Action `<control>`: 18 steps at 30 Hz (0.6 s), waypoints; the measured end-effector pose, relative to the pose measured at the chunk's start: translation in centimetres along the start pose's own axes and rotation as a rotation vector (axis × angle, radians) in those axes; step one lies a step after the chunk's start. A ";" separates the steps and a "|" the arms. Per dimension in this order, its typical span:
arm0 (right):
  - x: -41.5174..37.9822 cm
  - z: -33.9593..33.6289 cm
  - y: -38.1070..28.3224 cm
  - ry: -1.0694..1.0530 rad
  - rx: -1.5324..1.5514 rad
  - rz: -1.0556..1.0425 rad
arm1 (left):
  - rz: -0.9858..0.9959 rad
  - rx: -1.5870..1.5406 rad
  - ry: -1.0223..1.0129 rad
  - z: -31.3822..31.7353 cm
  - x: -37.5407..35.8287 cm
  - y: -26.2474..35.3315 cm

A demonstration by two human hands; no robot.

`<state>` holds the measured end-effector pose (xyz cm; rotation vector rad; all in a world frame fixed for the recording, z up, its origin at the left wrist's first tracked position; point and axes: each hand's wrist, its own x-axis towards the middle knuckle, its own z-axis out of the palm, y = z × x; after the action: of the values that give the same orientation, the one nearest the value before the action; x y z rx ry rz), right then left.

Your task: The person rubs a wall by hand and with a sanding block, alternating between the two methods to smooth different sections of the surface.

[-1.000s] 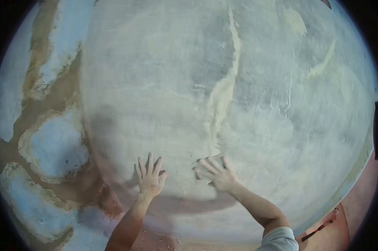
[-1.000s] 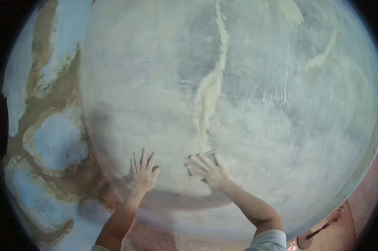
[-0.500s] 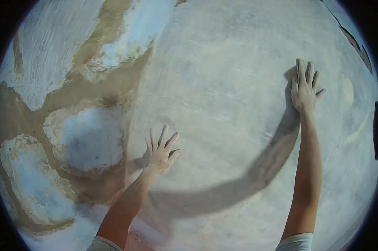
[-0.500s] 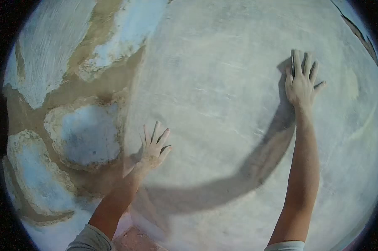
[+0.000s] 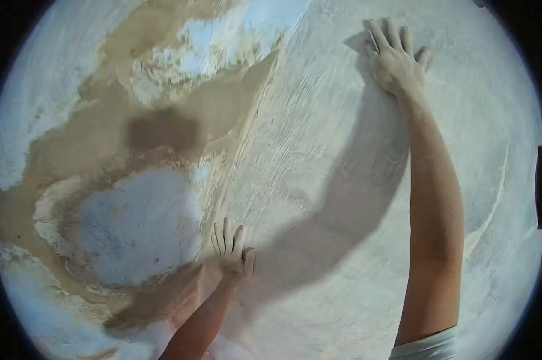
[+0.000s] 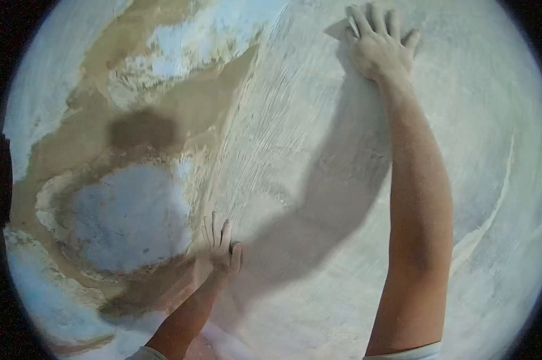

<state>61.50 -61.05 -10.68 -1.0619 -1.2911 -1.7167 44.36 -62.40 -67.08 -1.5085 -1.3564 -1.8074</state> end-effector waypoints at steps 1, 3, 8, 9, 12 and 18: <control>-0.3 0.7 -1.6 0.016 -0.034 -0.033 | -0.053 -0.027 0.010 0.5 -1.6 -0.3; -2.1 -0.1 -5.3 -0.011 -0.045 -0.112 | -0.089 -0.028 0.025 1.2 -4.6 -1.3; -11.6 -7.3 -12.3 -0.229 0.377 -0.341 | -0.324 0.014 -0.174 0.9 -11.1 -1.6; -14.1 -7.0 -14.0 -0.229 0.273 -0.349 | -0.380 -0.015 -0.200 0.6 -11.7 -1.1; -22.6 -7.7 -17.1 -0.341 0.386 -0.444 | -0.512 -0.107 -0.329 -0.6 -13.5 -0.9; -38.9 -12.0 -22.4 -0.509 0.512 -0.745 | -0.537 -0.077 -0.839 -5.9 -16.6 0.6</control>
<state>54.46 -64.71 -56.43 -0.7663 -2.5300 -1.4731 47.27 -71.98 -81.63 -2.2405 -2.2735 -1.5349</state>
